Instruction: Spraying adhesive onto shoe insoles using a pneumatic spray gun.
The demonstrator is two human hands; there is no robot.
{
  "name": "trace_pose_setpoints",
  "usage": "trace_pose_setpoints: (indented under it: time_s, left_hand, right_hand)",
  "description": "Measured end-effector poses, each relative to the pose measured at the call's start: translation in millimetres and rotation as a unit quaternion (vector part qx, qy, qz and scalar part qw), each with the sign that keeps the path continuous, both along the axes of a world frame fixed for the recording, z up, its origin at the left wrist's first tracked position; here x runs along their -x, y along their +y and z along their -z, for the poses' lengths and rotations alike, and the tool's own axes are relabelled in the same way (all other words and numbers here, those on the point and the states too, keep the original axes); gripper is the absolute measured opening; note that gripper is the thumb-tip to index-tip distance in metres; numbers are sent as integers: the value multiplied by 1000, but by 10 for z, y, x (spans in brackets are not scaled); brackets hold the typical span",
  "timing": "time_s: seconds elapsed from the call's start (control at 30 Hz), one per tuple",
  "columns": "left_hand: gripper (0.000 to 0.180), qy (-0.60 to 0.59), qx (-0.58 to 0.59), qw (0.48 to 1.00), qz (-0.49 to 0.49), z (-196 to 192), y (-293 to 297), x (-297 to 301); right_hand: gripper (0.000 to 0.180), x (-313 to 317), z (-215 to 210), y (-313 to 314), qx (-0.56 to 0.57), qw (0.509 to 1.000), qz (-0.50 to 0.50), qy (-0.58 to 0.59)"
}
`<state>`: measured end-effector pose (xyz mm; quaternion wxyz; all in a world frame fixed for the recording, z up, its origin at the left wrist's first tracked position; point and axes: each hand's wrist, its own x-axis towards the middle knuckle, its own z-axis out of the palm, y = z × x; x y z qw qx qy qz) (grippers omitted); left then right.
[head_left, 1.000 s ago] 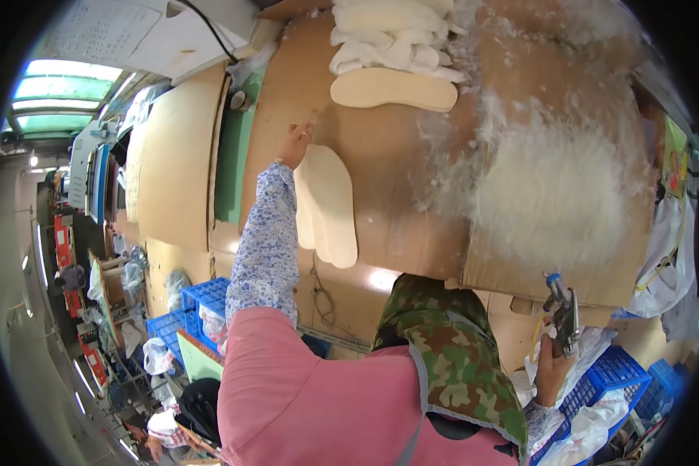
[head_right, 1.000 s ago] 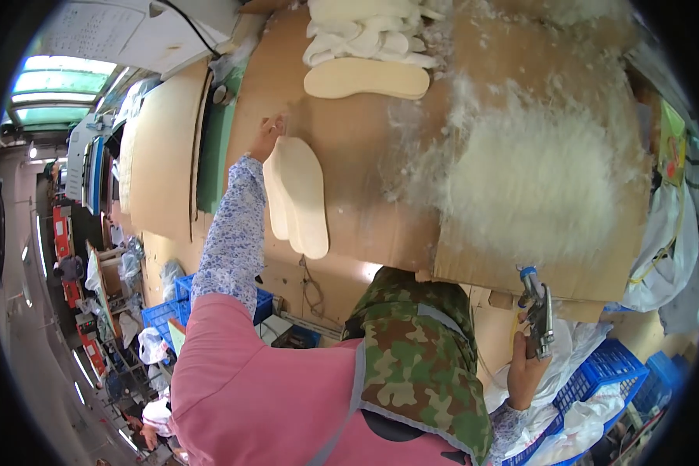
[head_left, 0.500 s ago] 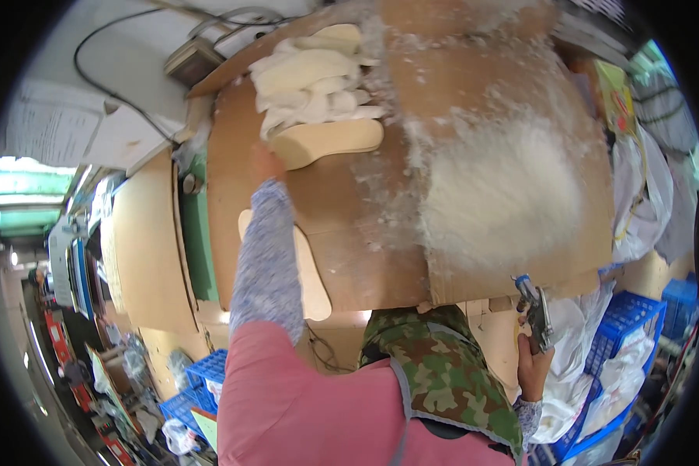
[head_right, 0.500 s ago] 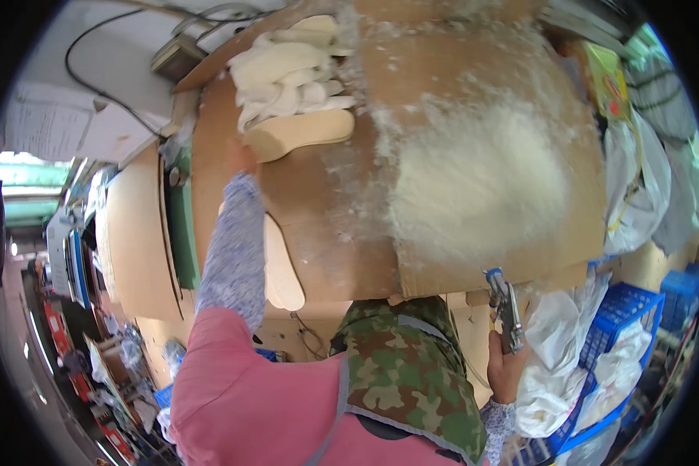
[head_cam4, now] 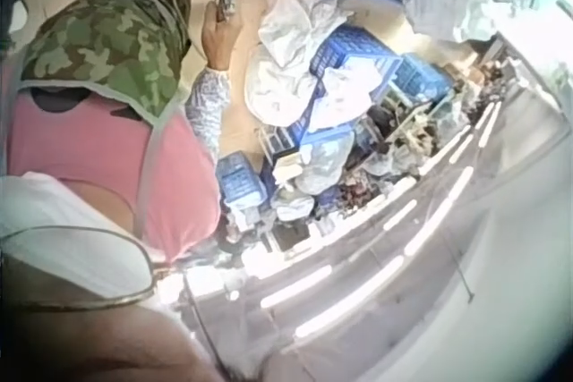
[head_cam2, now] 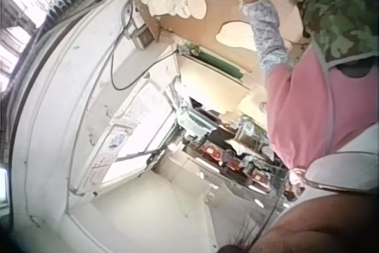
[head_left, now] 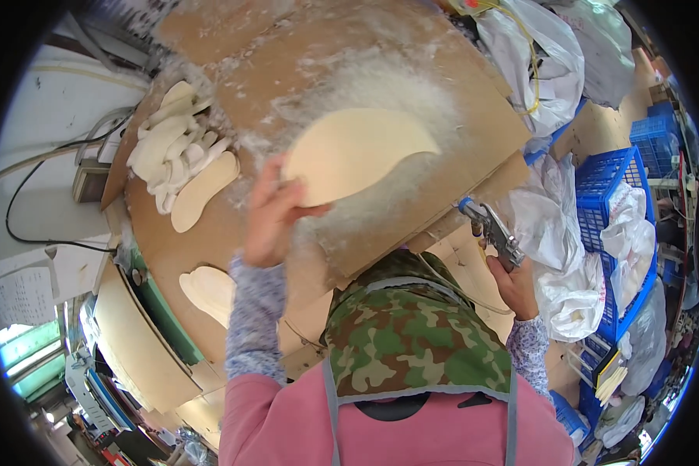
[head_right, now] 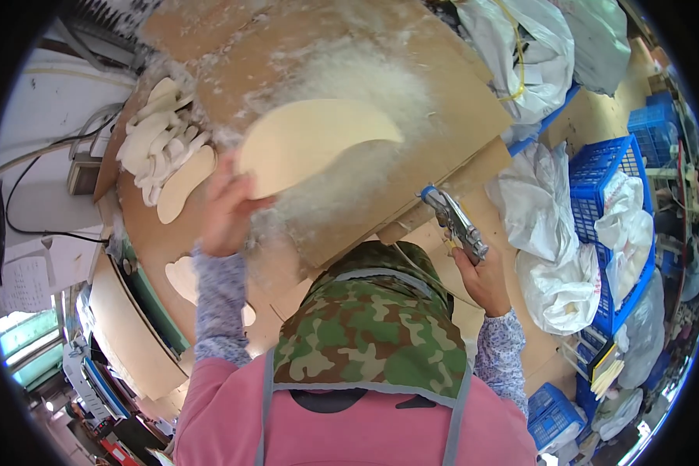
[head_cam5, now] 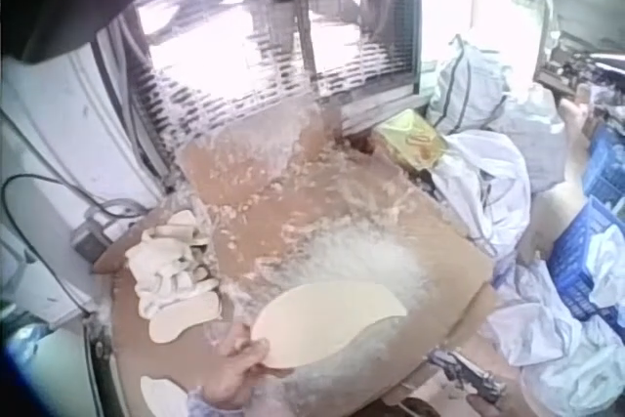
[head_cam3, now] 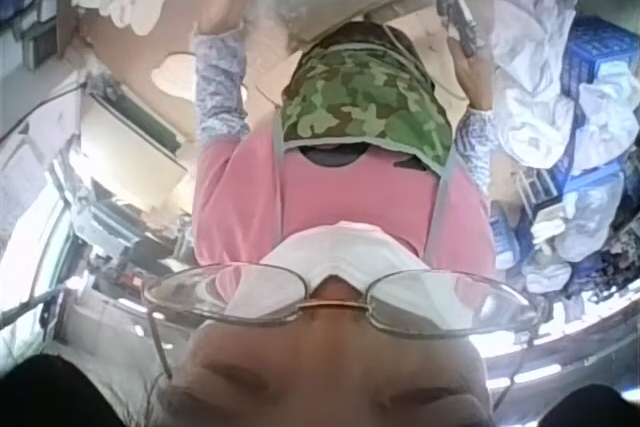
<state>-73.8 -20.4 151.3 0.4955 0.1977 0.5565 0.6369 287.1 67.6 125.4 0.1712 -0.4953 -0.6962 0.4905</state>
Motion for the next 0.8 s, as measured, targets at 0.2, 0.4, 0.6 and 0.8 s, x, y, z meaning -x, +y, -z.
trace_pose_setpoints:
  time_s: [0.2,0.4,0.6,0.8]
  left_hand:
    - [40,121,94,988,-1,1343,284,-659]
    - [44,156,157,974,-51,1363,179,-748]
    - [45,112,139,982,-64,1521,62,-675]
    - [47,99,140,983,-68,1517,35,-681]
  right_hand:
    - [28,-109,-3,101,37,998,-26,-36]
    - [37,216,138,113,-16,990,-139,26]
    - [42,584,158,45,-19,976,-217,29]
    - [30,675,167,34,-12,976,-217,15]
